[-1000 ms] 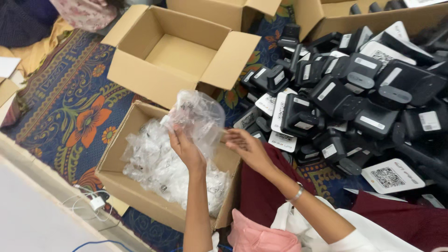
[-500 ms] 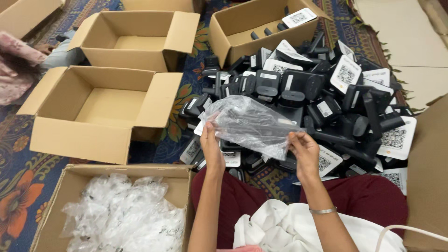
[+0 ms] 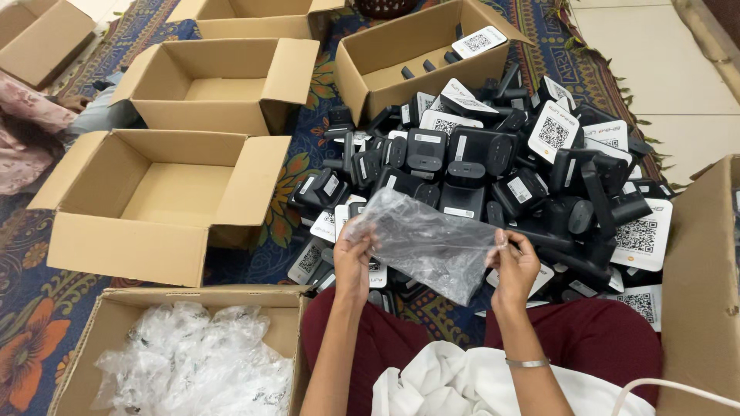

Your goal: The person sits on a rug and repeatedly picks up small black electronic devices, places them into clear plastic bags, and then puts the packaged items into a cardboard box. The person handles the devices one at a time, using both hands to manipulate the bags and devices.

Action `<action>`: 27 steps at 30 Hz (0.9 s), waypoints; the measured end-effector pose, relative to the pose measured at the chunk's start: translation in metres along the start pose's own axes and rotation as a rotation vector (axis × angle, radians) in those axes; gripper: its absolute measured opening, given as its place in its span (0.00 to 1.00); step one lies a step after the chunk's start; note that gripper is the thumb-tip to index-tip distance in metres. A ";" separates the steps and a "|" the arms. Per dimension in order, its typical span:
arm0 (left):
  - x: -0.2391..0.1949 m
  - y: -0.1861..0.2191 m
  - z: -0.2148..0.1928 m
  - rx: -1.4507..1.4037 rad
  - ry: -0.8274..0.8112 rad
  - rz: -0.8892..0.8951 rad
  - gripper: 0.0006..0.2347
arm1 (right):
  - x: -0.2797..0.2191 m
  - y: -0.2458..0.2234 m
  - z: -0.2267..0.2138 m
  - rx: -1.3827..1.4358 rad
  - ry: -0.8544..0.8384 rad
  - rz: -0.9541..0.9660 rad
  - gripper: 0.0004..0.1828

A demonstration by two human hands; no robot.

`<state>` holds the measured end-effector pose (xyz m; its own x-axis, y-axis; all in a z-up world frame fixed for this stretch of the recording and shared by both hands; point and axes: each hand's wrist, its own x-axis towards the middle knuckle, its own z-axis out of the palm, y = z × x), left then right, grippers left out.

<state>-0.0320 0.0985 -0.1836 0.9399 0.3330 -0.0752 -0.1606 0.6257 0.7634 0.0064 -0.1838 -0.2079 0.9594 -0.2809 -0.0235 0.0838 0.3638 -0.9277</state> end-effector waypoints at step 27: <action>-0.034 0.058 0.069 1.026 -0.369 0.276 0.13 | -0.017 -0.091 0.009 -0.332 -0.626 0.132 0.39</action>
<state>-0.0522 0.0750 -0.0927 0.9696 0.0343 0.2423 -0.2129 -0.3700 0.9043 -0.0150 -0.2046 -0.1196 0.9385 0.3449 -0.0179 -0.0347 0.0425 -0.9985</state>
